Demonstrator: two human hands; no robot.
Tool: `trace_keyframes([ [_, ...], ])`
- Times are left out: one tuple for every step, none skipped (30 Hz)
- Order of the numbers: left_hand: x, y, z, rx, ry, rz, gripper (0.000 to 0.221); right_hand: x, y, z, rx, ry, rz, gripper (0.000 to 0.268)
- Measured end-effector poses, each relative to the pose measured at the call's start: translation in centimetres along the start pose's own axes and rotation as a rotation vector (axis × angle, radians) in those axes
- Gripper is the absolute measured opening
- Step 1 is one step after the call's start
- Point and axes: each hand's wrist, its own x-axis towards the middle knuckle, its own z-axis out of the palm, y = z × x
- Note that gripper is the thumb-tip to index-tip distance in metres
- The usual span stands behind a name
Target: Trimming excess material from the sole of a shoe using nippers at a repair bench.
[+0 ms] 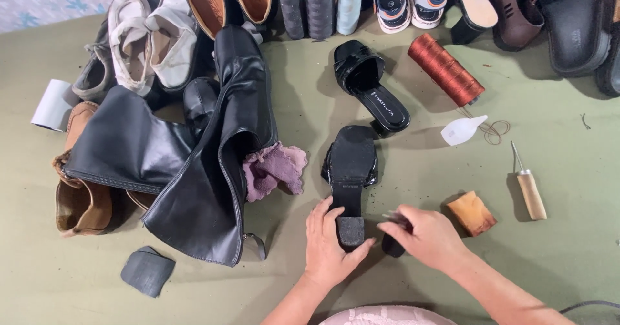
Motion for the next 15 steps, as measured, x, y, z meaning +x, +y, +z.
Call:
trace_keyframes([
  [-0.1, 0.1, -0.2, -0.033, -0.006, 0.045, 0.071, 0.0, 0.3, -0.1, 0.066, 0.003, 0.079, 0.048],
  [-0.1, 0.2, -0.4, -0.065, -0.012, 0.09, 0.072, 0.0, 0.6, -0.1, 0.133, 0.006, 0.158, 0.046],
  [-0.3, 0.0, -0.2, -0.063, -0.011, 0.091, 0.072, 0.1, 0.9, 0.1, 0.134, 0.008, 0.156, 0.046],
  [-0.4, -0.2, -0.1, -0.121, -0.009, 0.179, 0.052, 0.2, 1.2, 0.3, 0.199, 0.022, 0.197, 0.049],
  [-0.5, -0.4, 0.0, -0.178, -0.007, 0.267, 0.035, 0.3, 1.4, 0.5, 0.263, 0.037, 0.238, 0.054],
  [-0.6, -0.2, -0.1, -0.175, -0.004, 0.27, 0.035, 0.4, 1.3, 0.7, 0.264, 0.04, 0.234, 0.054],
  [-0.7, -0.1, -0.3, -0.176, -0.014, 0.268, 0.033, 0.5, 1.2, 1.0, 0.212, 0.039, 0.225, 0.047],
  [-0.6, 0.0, -0.4, -0.178, -0.027, 0.271, 0.032, 0.6, 1.1, 1.3, 0.161, 0.043, 0.22, 0.043],
  [-0.7, 0.2, -0.8, -0.177, -0.026, 0.278, 0.032, 0.5, 1.3, 1.6, 0.163, 0.049, 0.219, 0.043],
  [-0.7, 0.4, -1.1, -0.156, -0.038, 0.29, 0.03, 0.4, 1.5, 1.9, 0.083, 0.03, 0.186, 0.043],
  [-0.8, 0.5, -1.4, -0.135, -0.05, 0.302, 0.028, 0.4, 1.7, 2.2, 0.004, 0.01, 0.154, 0.043],
  [-1.0, 0.4, -1.5, -0.136, -0.052, 0.304, 0.028, 0.4, 1.9, 2.3, 0.005, 0.012, 0.155, 0.043],
  [-1.3, 0.2, -1.7, -0.052, -0.065, 0.332, 0.026, 0.5, 2.2, 2.5, 0.003, 0.029, 0.134, 0.044],
  [-1.6, 0.0, -1.9, 0.034, -0.076, 0.357, 0.029, 0.5, 2.4, 2.7, 0.0, 0.044, 0.111, 0.046],
  [-1.5, 0.3, -2.4, 0.035, -0.075, 0.358, 0.029, 0.4, 2.5, 2.9, 0.0, 0.045, 0.11, 0.046],
])
